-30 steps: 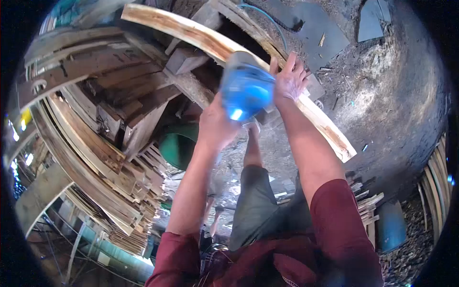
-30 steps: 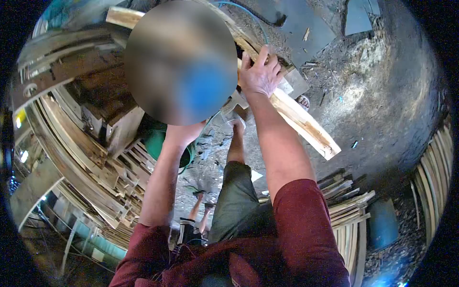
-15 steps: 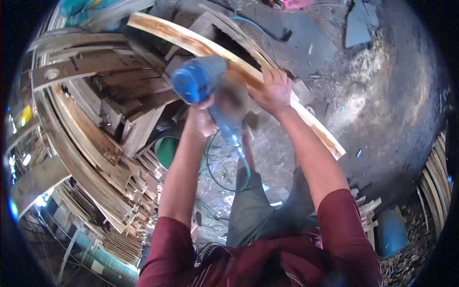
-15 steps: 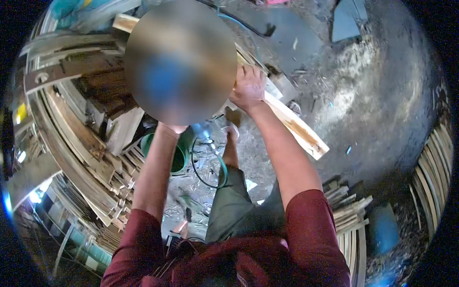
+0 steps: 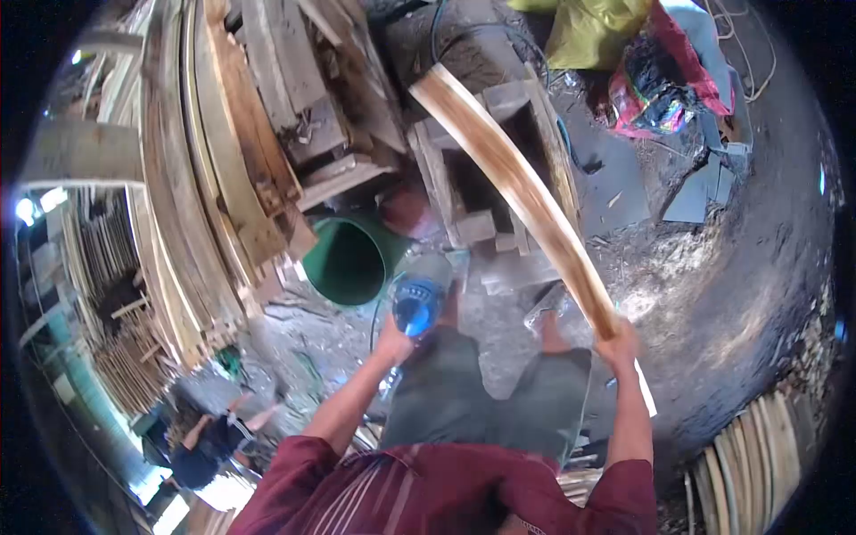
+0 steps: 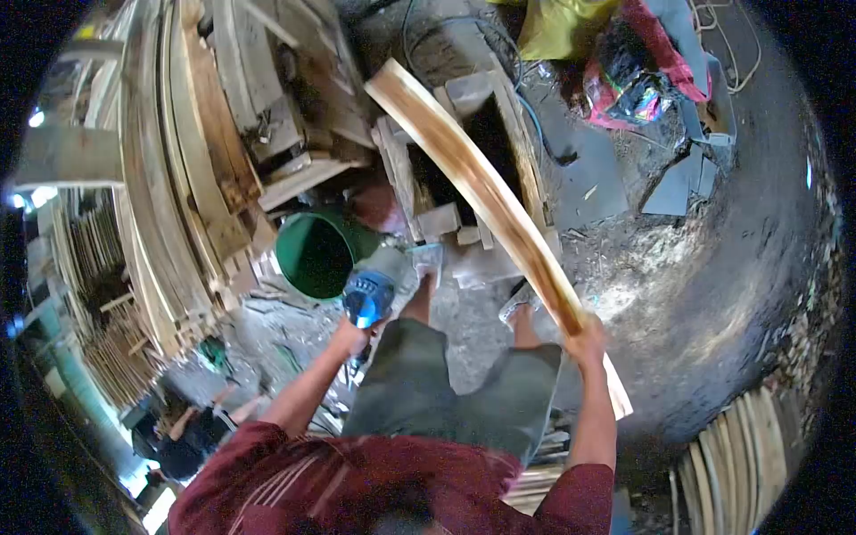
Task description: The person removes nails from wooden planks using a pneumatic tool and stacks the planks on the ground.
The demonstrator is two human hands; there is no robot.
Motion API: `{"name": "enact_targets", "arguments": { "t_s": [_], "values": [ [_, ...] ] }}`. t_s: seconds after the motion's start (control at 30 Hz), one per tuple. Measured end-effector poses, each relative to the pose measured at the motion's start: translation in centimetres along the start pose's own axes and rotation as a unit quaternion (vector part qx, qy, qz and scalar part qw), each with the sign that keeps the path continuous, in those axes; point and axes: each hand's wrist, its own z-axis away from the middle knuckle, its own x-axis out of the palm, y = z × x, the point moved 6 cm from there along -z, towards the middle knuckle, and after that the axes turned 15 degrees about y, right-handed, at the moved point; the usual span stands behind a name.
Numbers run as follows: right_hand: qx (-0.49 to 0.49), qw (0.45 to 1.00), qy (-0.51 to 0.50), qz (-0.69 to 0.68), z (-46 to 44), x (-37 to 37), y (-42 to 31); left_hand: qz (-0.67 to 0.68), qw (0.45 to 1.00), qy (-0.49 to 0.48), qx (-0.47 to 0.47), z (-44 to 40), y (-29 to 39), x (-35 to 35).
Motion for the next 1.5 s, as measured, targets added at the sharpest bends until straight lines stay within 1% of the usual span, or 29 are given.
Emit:
{"name": "enact_targets", "arguments": {
  "t_s": [0.03,0.07,0.1,0.13,0.17,0.2,0.27,0.3,0.33,0.4,0.43,0.5,0.53,0.6,0.67,0.7,0.77,0.8,0.87,0.9,0.93,1.0,1.03,1.1,1.13,1.27,1.33,1.43,1.5],
  "values": [
    [0.03,1.0,-0.006,0.002,2.4,-1.3,4.2,-0.018,1.0,-0.009,0.02,-0.1,-0.4,-0.2],
    [0.061,0.998,-0.01,0.004,3.3,-2.4,6.8,0.035,0.999,0.023,0.011,-0.2,-1.0,-0.4],
    [0.055,0.998,-0.021,0.014,2.9,-3.3,8.5,0.027,0.997,0.05,0.045,-0.2,0.2,-0.7],
    [0.046,0.994,-0.046,0.085,2.7,-4.0,10.4,-0.025,0.996,-0.026,-0.082,-0.3,0.4,-0.5],
    [0.039,0.985,-0.07,0.152,3.0,-4.4,11.9,-0.022,0.999,0.008,-0.036,-0.9,1.1,-0.1],
    [0.026,0.984,-0.067,0.161,1.7,-5.0,11.7,-0.018,0.999,0.045,0.013,-1.6,1.9,0.4],
    [-0.13,0.982,0.049,0.125,-2.2,-2.5,12.8,-0.107,0.989,0.093,0.052,-3.9,0.2,2.2],
    [-0.092,0.987,-0.009,0.128,-3.4,-2.5,11.1,0.05,0.997,0.055,-0.008,-4.4,1.0,3.8],
    [-0.053,0.988,-0.059,0.13,-5.7,-3.1,8.9,0.207,0.976,0.02,-0.066,-5.4,3.0,5.7],
    [-0.119,0.979,-0.055,0.153,-8.1,-2.3,9.0,0.244,0.969,0.006,-0.028,-7.2,7.0,7.6],
    [-0.112,0.98,-0.058,0.152,-8.8,-2.6,8.8,0.261,0.965,0.009,-0.038,-7.9,8.8,8.4],
    [-0.023,0.967,-0.134,0.218,-9.7,-3.0,8.7,0.278,0.958,-0.004,-0.069,-9.7,10.7,10.0],
    [-0.019,0.967,-0.134,0.214,-9.7,-3.5,7.5,0.246,0.967,-0.021,-0.054,-9.3,13.6,9.9],
    [-0.069,0.978,0.018,0.198,-9.9,-5.5,3.4,0.231,0.971,-0.032,-0.048,-10.2,13.6,9.9],
    [-0.039,0.995,0.065,0.066,-11.9,-3.9,-0.7,0.205,0.973,-0.056,-0.087,-10.3,13.2,10.0],
    [-0.009,0.995,0.096,0.04,-12.8,-2.9,-4.1,0.201,0.974,-0.06,-0.083,-10.5,13.3,10.2],
    [0.027,0.987,0.155,-0.037,-15.3,0.8,-11.4,0.253,0.958,-0.085,-0.102,-10.6,12.8,9.9],
    [0.036,0.979,0.183,-0.086,-16.6,3.5,-14.6,0.273,0.941,-0.102,-0.173,-10.1,12.5,9.6],
    [0.064,0.972,0.225,0.001,-18.1,8.0,-20.5,0.264,0.94,-0.084,-0.199,-10.6,11.7,7.8],
    [0.086,0.981,0.166,0.061,-18.4,9.7,-22.1,0.264,0.935,-0.072,-0.224,-10.9,10.9,6.8],
    [0.093,0.979,0.159,0.082,-18.3,9.7,-22.8,0.298,0.925,-0.093,-0.217,-11.0,11.4,5.6],
    [0.094,0.98,0.145,0.102,-18.8,9.6,-23.3,0.189,0.964,-0.015,-0.189,-11.2,12.3,2.5],
    [0.096,0.98,0.132,0.114,-17.8,9.9,-23.1,0.173,0.976,0.01,-0.13,-12.2,10.7,1.6],
    [0.095,0.977,0.143,0.123,-18.8,9.3,-23.5,0.218,0.968,0.035,-0.116,-12.5,11.6,0.5],
    [0.095,0.978,0.146,0.115,-18.9,9.1,-23.4,0.23,0.967,0.015,-0.107,-12.8,12.2,0.0],
    [0.1,0.979,0.14,0.106,-18.9,9.0,-23.7,0.266,0.957,-0.003,-0.117,-14.3,13.4,-1.0],
    [0.096,0.978,0.149,0.112,-19.0,9.5,-23.5,0.269,0.949,-0.017,-0.166,-14.8,13.3,-0.7],
    [0.096,0.975,0.163,0.118,-19.1,9.6,-23.3,0.252,0.956,-0.009,-0.15,-15.3,14.2,-0.9],
    [0.094,0.974,0.166,0.121,-18.9,9.6,-23.1,0.23,0.952,-0.04,-0.199,-16.0,14.2,-1.1]
  ]
}}
